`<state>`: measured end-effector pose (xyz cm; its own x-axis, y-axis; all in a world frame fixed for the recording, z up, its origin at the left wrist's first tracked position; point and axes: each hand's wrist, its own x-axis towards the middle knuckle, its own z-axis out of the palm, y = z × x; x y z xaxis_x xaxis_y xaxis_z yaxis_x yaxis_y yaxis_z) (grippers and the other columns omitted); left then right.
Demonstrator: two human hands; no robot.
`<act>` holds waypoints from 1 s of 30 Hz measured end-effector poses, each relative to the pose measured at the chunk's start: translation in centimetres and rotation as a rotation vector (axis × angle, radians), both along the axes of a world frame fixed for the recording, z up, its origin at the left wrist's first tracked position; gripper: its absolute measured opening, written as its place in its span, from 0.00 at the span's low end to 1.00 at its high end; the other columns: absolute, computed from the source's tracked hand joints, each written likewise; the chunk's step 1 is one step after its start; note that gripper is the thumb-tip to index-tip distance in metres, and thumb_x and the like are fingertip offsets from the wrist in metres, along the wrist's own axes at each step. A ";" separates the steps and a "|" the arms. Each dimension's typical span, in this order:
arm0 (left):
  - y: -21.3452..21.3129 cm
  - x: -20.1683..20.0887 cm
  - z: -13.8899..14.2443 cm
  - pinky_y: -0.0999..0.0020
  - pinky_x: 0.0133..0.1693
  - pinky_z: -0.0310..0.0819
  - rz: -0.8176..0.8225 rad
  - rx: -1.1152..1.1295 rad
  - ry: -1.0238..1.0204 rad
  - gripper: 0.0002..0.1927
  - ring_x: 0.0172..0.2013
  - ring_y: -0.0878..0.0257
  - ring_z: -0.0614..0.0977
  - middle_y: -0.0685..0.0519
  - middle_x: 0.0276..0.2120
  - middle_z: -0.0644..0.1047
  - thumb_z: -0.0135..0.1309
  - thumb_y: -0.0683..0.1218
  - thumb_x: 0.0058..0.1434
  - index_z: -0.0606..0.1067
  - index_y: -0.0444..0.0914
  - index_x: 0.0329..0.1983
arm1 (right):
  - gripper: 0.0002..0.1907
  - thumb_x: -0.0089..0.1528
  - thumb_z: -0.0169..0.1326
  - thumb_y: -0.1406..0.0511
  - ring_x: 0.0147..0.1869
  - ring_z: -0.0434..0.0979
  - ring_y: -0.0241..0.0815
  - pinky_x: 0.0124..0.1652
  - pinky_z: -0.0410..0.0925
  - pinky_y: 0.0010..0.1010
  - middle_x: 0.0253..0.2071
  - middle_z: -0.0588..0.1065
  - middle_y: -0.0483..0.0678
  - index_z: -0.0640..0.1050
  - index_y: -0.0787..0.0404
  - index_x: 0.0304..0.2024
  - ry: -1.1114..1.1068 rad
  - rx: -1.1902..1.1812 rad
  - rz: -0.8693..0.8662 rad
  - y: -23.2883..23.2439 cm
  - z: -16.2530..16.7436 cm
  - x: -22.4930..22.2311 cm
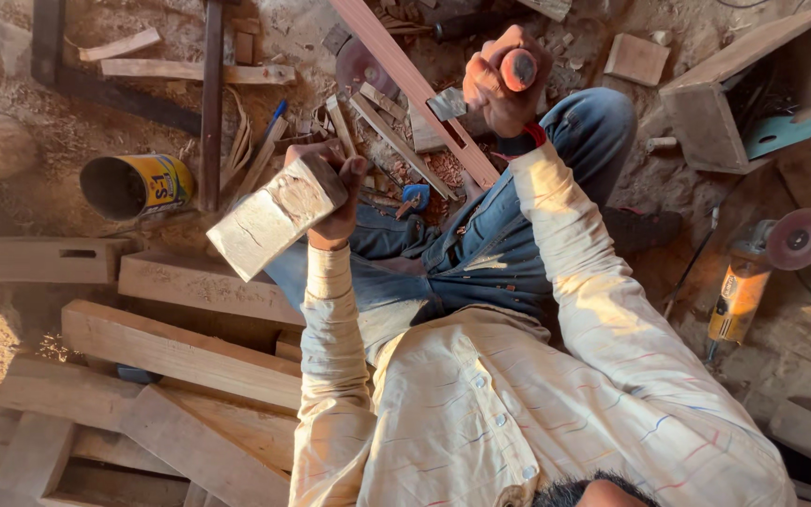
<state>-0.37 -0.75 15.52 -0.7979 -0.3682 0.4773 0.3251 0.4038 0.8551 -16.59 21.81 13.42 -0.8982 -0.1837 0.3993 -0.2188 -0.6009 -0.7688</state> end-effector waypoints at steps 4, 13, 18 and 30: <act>0.2 -0.1 -0.7 0.70 0.38 0.71 -0.012 -0.016 0.079 0.11 0.37 0.63 0.76 0.51 0.40 0.75 0.61 0.33 0.67 0.73 0.32 0.49 | 0.13 0.67 0.57 0.74 0.21 0.63 0.34 0.21 0.60 0.28 0.25 0.66 0.47 0.65 0.64 0.33 -0.003 0.049 -0.026 0.1 -1.0 -0.1; 0.1 -0.4 -0.3 0.71 0.36 0.68 0.012 -0.039 0.081 0.13 0.34 0.65 0.73 0.53 0.35 0.73 0.63 0.34 0.66 0.72 0.32 0.50 | 0.14 0.66 0.60 0.68 0.21 0.60 0.36 0.20 0.59 0.28 0.24 0.64 0.45 0.67 0.66 0.33 0.061 0.009 0.004 0.2 -1.9 0.4; 0.1 -0.5 0.0 0.73 0.36 0.67 0.001 -0.013 0.040 0.13 0.32 0.67 0.72 0.55 0.33 0.72 0.63 0.34 0.67 0.71 0.34 0.49 | 0.10 0.65 0.56 0.71 0.21 0.64 0.36 0.19 0.60 0.28 0.25 0.65 0.49 0.68 0.67 0.34 0.063 0.019 -0.007 -0.8 -2.3 0.2; -0.2 -0.3 0.8 0.74 0.34 0.64 -0.010 0.046 0.031 0.13 0.30 0.69 0.69 0.57 0.31 0.70 0.63 0.36 0.67 0.71 0.34 0.49 | 0.08 0.61 0.52 0.79 0.19 0.67 0.37 0.20 0.61 0.31 0.24 0.68 0.49 0.67 0.67 0.32 0.105 0.108 -0.117 -1.6 -2.2 0.0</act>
<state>-0.70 -0.97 16.27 -0.7869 -0.3818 0.4847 0.3557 0.3611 0.8620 -16.63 20.25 11.27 -0.8706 -0.1277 0.4752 -0.3644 -0.4816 -0.7970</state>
